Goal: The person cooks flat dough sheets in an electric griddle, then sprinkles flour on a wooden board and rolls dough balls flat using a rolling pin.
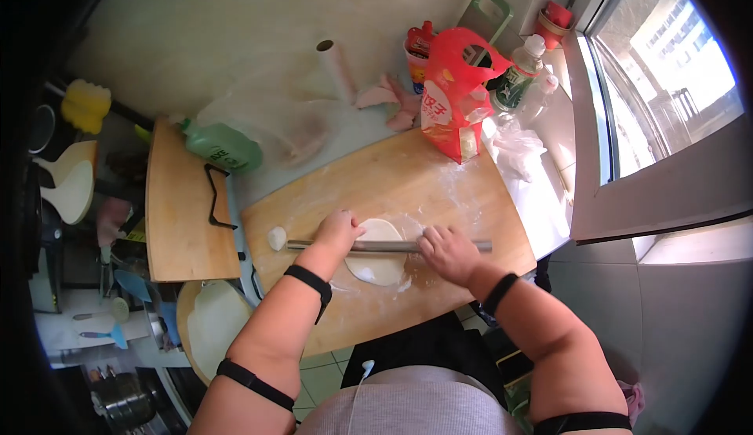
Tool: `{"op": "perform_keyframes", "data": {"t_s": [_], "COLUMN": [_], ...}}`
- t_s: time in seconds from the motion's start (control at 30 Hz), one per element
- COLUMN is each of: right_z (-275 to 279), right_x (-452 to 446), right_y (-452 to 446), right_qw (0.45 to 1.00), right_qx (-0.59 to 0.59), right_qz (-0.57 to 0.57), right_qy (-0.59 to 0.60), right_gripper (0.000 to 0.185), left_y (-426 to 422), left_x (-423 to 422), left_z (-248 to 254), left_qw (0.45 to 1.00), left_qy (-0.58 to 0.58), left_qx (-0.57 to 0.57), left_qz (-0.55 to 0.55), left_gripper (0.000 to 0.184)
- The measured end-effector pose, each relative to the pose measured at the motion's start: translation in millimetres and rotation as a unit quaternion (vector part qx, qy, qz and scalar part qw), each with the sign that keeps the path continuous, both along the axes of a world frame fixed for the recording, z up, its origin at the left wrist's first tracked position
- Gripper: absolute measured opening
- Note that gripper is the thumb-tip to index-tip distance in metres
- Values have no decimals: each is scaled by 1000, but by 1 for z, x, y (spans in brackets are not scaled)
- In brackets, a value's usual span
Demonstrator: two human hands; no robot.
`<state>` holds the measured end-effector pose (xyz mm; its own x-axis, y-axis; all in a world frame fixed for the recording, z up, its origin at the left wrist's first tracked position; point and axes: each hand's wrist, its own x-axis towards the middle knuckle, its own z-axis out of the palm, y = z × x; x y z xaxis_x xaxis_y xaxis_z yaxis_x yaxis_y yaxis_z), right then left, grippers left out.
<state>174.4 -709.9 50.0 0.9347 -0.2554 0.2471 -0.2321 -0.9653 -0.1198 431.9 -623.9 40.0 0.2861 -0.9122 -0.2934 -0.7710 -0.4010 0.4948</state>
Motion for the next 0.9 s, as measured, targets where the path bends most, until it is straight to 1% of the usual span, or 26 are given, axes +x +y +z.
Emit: {"op": "perform_keyframes", "data": {"t_s": [0.03, 0.07, 0.1, 0.13, 0.17, 0.2, 0.23, 0.27, 0.33, 0.37, 0.4, 0.47, 0.53, 0.6, 0.63, 0.7, 0.73, 0.8, 0.83, 0.87, 0.9], "right_z": [8, 13, 12, 9, 6, 3, -1, -3, 0, 1, 0, -5, -18, -16, -16, -17, -17, -19, -22, -19, -14], "right_x": [-9, -17, -26, -35, -41, -45, -48, -49, -41, -36, -32, -17, 9, 38, 49, 60, 57, 40, 21, -1, -21], "right_y": [16, 32, 47, 60, 69, 74, 78, 79, 79, 77, 73, 56, 22, -14, -27, -42, -39, -27, -9, 9, 27], "right_qw": [1000, 1000, 1000, 998, 996, 996, 994, 990, 988, 985, 985, 986, 985, 985, 985, 976, 976, 986, 988, 989, 991], "right_qx": [12, 24, 23, 51, 80, 81, 97, 112, 119, 126, 127, 118, 65, 44, 43, 49, 48, 11, 33, 57, 62], "right_qz": [-4, -9, -9, -19, -29, -27, -52, -79, -101, -120, -120, -118, -160, -165, -165, -208, -208, -161, -150, -133, -117], "right_qy": [7, 15, 14, 21, 29, 29, 24, 20, 12, 0, 3, -2, -9, -23, -21, -39, -40, -35, -14, 15, 32], "right_gripper": [22, 23, 23, 24, 25, 25, 27, 28, 31, 33, 33, 37, 41, 41, 41, 48, 48, 57, 65, 68, 70], "left_y": [11, 31, 47, 73, 96, 119, 138, 150, 164, 167, 163, 144, 105, 69, 56, 42, 47, 68, 87, 110, 136], "left_x": [-1, -4, -15, -22, -34, -40, -46, -50, -57, -56, -52, -38, -17, 6, 15, 24, 21, 6, -7, -23, -37], "left_z": [-2, -13, 9, -5, 0, -8, -14, -14, -13, -19, -20, -20, -16, -15, -13, -8, -9, -14, -11, -9, -13], "left_qw": [999, 999, 995, 997, 996, 994, 986, 986, 971, 972, 973, 961, 968, 957, 957, 951, 951, 957, 967, 976, 979], "left_qy": [-22, -28, 0, -38, -66, -83, -122, -122, -166, -169, -167, -220, -211, -228, -227, -215, -215, -210, -198, -185, -175], "left_qx": [30, 24, 86, 48, 7, -56, -105, -104, -160, -155, -153, -164, -114, -161, -161, -202, -203, -183, -150, -117, -108], "left_qz": [15, 33, 48, 52, 60, 53, 49, 49, 65, 50, 51, 39, 68, 84, 84, 91, 92, 78, 48, 18, -6], "left_gripper": [25, 25, 20, 20, 19, 19, 26, 26, 34, 44, 44, 47, 50, 52, 52, 55, 55, 64, 66, 68, 71]}}
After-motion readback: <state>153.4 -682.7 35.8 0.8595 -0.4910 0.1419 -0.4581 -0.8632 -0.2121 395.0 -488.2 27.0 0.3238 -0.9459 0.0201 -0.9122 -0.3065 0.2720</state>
